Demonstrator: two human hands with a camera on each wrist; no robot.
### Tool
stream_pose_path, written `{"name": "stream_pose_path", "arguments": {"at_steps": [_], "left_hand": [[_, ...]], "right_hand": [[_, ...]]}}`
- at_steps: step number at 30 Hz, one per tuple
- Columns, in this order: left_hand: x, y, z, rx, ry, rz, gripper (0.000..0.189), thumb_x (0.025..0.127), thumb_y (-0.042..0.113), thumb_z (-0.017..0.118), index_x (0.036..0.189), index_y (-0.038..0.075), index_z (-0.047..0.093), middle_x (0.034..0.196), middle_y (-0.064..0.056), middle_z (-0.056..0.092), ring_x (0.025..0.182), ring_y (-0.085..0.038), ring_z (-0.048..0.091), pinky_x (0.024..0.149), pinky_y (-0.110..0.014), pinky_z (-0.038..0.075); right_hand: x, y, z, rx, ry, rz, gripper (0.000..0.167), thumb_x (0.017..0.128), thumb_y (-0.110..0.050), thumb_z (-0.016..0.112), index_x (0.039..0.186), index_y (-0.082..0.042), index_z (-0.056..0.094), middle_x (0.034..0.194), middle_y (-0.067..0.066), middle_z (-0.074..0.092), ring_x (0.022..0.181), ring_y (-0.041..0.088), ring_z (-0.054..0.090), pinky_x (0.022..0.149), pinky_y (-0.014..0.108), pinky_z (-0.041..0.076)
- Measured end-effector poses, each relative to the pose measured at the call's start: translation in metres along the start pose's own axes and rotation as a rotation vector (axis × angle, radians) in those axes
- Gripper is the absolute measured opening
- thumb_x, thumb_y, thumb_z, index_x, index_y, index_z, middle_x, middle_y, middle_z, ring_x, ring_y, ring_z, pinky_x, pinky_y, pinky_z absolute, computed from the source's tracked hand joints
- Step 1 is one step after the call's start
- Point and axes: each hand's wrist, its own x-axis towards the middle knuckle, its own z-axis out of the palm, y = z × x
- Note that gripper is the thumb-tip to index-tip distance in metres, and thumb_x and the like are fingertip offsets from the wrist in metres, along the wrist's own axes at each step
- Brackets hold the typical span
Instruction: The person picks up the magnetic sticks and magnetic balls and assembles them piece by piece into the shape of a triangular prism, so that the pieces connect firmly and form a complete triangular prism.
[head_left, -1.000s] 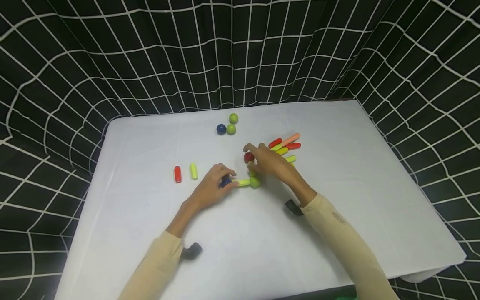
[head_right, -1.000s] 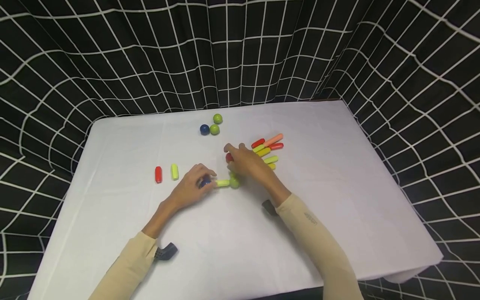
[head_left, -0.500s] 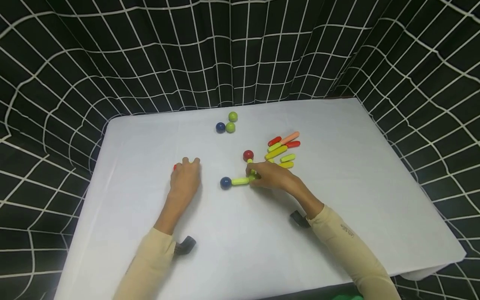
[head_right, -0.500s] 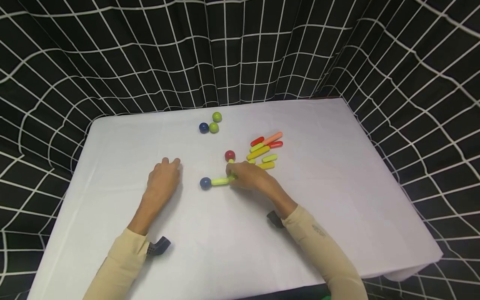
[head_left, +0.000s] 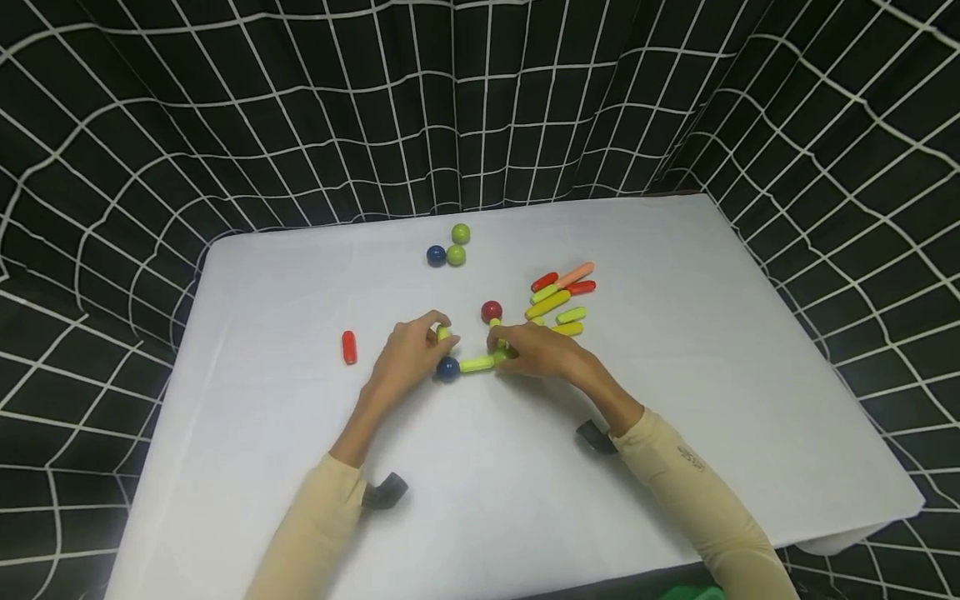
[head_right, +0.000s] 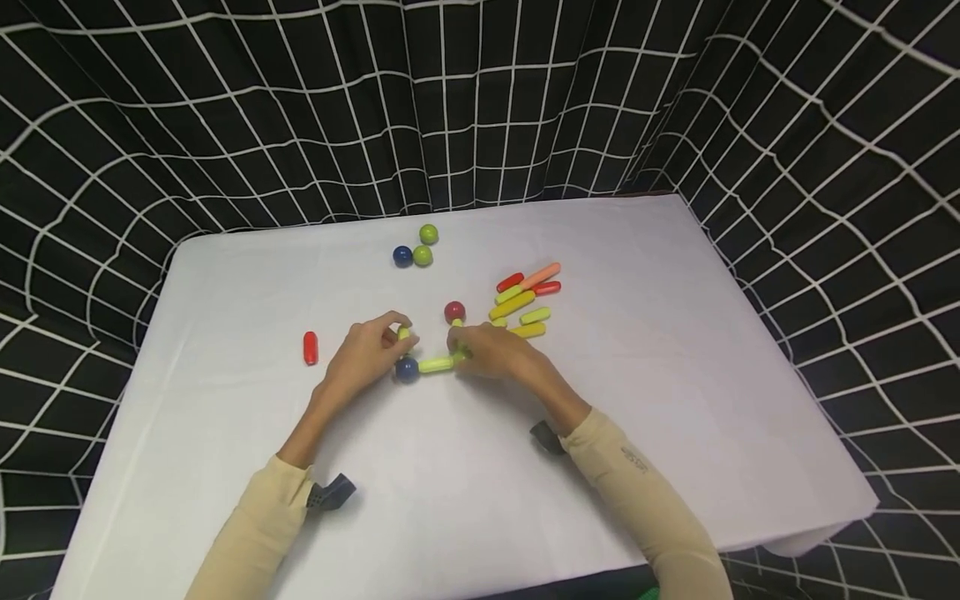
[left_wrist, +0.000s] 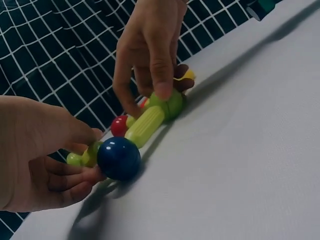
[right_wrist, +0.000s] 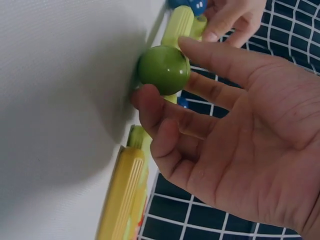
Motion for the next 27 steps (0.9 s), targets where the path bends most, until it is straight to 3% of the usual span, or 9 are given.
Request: {"name": "stream_pose_path", "arguments": {"at_steps": [7,11,16,27], "left_hand": [[0.003,-0.002,0.007,-0.063,-0.006,0.005,0.042,0.099,0.028,0.073,0.136,0.012,0.06,0.093,-0.006,0.075,0.073,-0.015,0.065,0.063,-0.025,0.05],[0.008,0.0,0.012,-0.033,-0.01,-0.002,0.043,0.099,0.033,0.072,0.134,0.01,0.062,0.087,-0.006,0.072,0.068,-0.014,0.061,0.06,-0.025,0.047],[0.011,0.005,0.015,0.023,-0.007,0.01,0.036,0.097,0.023,0.074,0.128,0.006,0.068,0.079,-0.004,0.068,0.064,-0.013,0.057,0.057,-0.023,0.042],[0.011,0.002,0.02,-0.062,0.115,0.074,0.028,0.095,0.015,0.072,0.119,0.001,0.07,0.079,-0.006,0.068,0.063,-0.012,0.054,0.058,-0.023,0.042]], "right_hand": [[0.004,0.001,-0.003,0.022,0.023,-0.025,0.047,0.097,-0.027,0.075,0.138,-0.011,0.06,0.086,0.005,0.056,0.079,0.018,0.054,0.068,0.027,0.042],[0.007,0.001,-0.004,0.035,0.021,-0.019,0.045,0.097,-0.026,0.076,0.137,-0.01,0.061,0.085,0.005,0.056,0.077,0.017,0.054,0.068,0.026,0.042],[0.012,0.002,0.0,0.054,0.026,0.0,0.043,0.097,-0.025,0.075,0.136,-0.01,0.062,0.087,0.004,0.058,0.078,0.017,0.055,0.069,0.027,0.044],[0.011,0.0,0.003,0.071,0.062,-0.059,0.031,0.097,-0.019,0.074,0.127,-0.011,0.071,0.094,0.005,0.065,0.08,0.017,0.057,0.071,0.027,0.044]]}}
